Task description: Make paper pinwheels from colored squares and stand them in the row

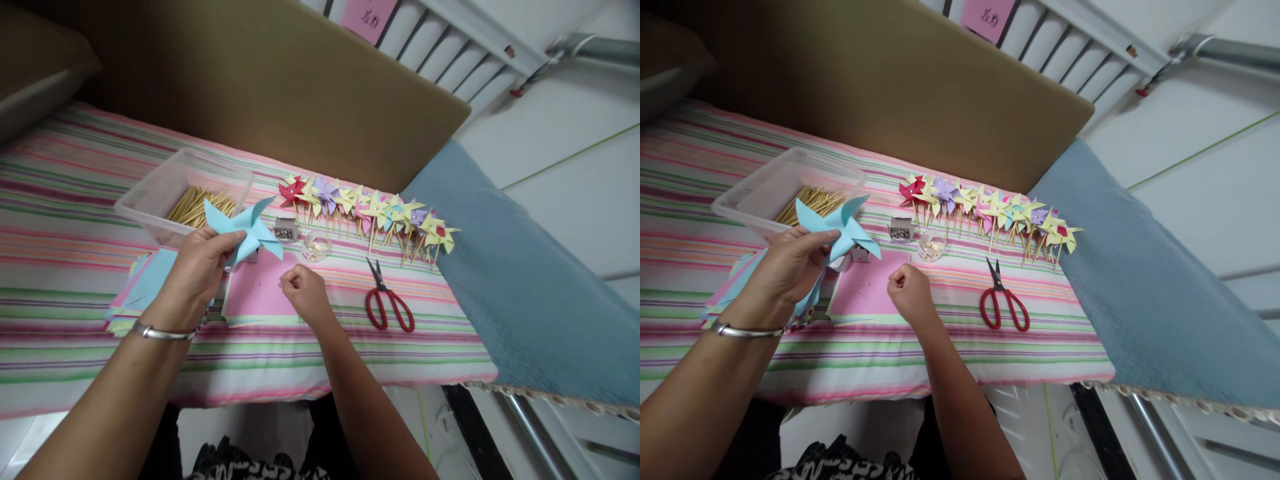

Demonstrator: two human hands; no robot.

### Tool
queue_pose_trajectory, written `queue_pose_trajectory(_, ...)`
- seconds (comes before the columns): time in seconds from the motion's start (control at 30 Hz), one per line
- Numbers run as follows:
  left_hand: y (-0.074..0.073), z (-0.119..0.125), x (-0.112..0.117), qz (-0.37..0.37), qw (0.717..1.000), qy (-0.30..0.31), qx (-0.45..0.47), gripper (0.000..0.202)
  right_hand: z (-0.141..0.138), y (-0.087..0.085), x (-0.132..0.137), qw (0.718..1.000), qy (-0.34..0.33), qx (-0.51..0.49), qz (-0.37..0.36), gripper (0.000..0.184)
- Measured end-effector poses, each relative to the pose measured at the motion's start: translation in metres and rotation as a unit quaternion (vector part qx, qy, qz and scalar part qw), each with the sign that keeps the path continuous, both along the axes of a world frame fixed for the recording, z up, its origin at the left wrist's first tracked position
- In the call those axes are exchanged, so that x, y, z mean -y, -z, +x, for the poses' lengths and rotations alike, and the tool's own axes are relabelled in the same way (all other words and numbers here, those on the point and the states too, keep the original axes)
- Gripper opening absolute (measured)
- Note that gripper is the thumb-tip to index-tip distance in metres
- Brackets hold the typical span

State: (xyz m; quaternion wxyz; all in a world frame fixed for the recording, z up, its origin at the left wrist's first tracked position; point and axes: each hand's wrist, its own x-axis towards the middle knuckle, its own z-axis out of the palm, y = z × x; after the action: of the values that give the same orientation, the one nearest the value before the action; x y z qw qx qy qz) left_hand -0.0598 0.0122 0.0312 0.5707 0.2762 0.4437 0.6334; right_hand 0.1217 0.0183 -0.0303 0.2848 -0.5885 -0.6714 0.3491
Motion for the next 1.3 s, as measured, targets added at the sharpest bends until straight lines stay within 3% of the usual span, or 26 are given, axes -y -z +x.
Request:
queue_pose_trajectory(0.23, 0.011, 0.006, -0.001, -0.014, 0.999, 0.012, -0.029, 0.016, 0.003, 0.003, -0.004, 0.999, 0.000, 0.036, 0.018, 0.011)
queue_pose_trajectory(0.47, 0.011, 0.006, -0.002, -0.020, 0.999, 0.012, -0.031, 0.016, 0.005, 0.010, -0.008, 0.986, -0.056, 0.132, 0.083, 0.018)
queue_pose_trajectory(0.73, 0.010, 0.005, 0.000, -0.028, 0.999, 0.004, -0.019, 0.017, 0.001, 0.011, -0.006, 0.982, -0.069, 0.164, 0.058, 0.016)
queue_pose_trajectory(0.97, 0.015, 0.007, -0.001, -0.025, 0.999, 0.011, -0.037, 0.015, 0.007, 0.002, -0.005, 0.977, -0.106, 0.183, 0.024, 0.010)
queue_pose_trajectory(1.1, 0.015, 0.008, -0.001, -0.025, 0.999, 0.011, -0.044, 0.016, 0.013, 0.000, -0.004, 0.975, -0.134, 0.176, 0.023, 0.018)
queue_pose_trajectory(1.3, 0.012, 0.009, 0.000, -0.026, 0.999, 0.009, -0.038, 0.016, 0.015, 0.002, -0.004, 0.980, -0.124, 0.158, 0.012, 0.020)
